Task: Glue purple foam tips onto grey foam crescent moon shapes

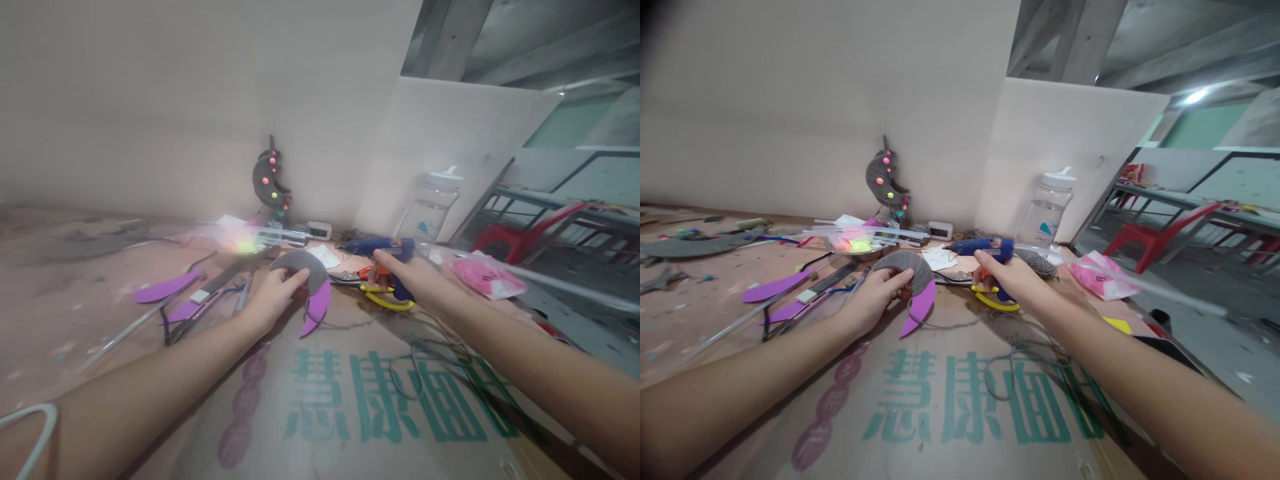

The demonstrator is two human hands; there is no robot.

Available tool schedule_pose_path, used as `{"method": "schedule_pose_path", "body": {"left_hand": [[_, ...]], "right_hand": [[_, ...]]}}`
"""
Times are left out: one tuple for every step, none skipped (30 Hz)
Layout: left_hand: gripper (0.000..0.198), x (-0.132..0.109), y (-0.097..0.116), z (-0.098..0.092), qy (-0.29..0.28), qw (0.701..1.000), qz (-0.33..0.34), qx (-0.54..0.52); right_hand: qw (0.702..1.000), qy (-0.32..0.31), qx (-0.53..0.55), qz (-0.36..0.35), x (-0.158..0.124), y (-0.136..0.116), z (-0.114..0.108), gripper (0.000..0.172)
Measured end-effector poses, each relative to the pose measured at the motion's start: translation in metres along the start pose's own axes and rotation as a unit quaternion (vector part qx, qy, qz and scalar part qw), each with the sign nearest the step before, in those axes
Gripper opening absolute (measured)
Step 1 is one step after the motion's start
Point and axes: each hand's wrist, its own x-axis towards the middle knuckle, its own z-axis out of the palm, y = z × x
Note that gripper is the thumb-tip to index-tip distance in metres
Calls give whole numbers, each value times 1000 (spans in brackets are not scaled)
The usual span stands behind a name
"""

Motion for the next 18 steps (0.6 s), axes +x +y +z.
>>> {"method": "schedule_pose_path", "body": {"left_hand": [[32, 0, 0, 0, 2, 1000, -1, -1], [33, 0, 0, 0, 4, 1000, -3, -2], [33, 0, 0, 0, 6, 1000, -7, -4], [34, 0, -1, 1, 8, 1000, -12, -8], [34, -1, 0, 1, 10, 1000, -19, -13], [34, -1, 0, 2, 12, 999, -24, -19], [33, -2, 0, 3, 14, 999, -29, -27], [33, -2, 1, 4, 15, 999, -33, -35], [33, -3, 1, 5, 17, 998, -35, -42], [34, -4, 2, 5, 17, 998, -36, -46], [34, -4, 2, 6, 18, 998, -38, -49], [34, -5, 3, 6, 19, 998, -39, -52], [35, -5, 4, 7, 21, 998, -40, -53], [35, -6, 4, 7, 24, 997, -42, -53], [35, -6, 5, 7, 27, 997, -42, -53], [35, -6, 6, 7, 29, 997, -41, -50], [35, -6, 6, 7, 29, 998, -39, -45], [35, -5, 7, 7, 28, 998, -36, -37]], "right_hand": [[999, -18, -43, -5, 7, -2, -3, 50], [996, -25, -89, -8, 15, -3, -6, 48], [992, -21, -127, -10, 25, -3, -9, 45], [988, -8, -153, -12, 34, -2, -11, 40], [985, 7, -169, -15, 44, 0, -12, 35], [983, 15, -185, -15, 54, 2, -12, 32], [979, 20, -201, -12, 63, 6, -10, 31], [977, 18, -213, -6, 72, 11, -8, 31], [975, 14, -220, 1, 80, 16, -6, 30], [975, 11, -223, 6, 88, 22, -3, 30], [974, 10, -226, 11, 94, 29, 0, 31], [973, 11, -229, 15, 99, 35, 3, 32], [972, 12, -233, 17, 104, 40, 5, 33], [971, 14, -237, 17, 107, 44, 7, 34], [970, 14, -241, 15, 109, 47, 7, 35], [969, 14, -245, 11, 110, 49, 7, 35], [968, 13, -249, 6, 110, 50, 6, 36], [967, 12, -254, 0, 110, 50, 4, 37]]}}
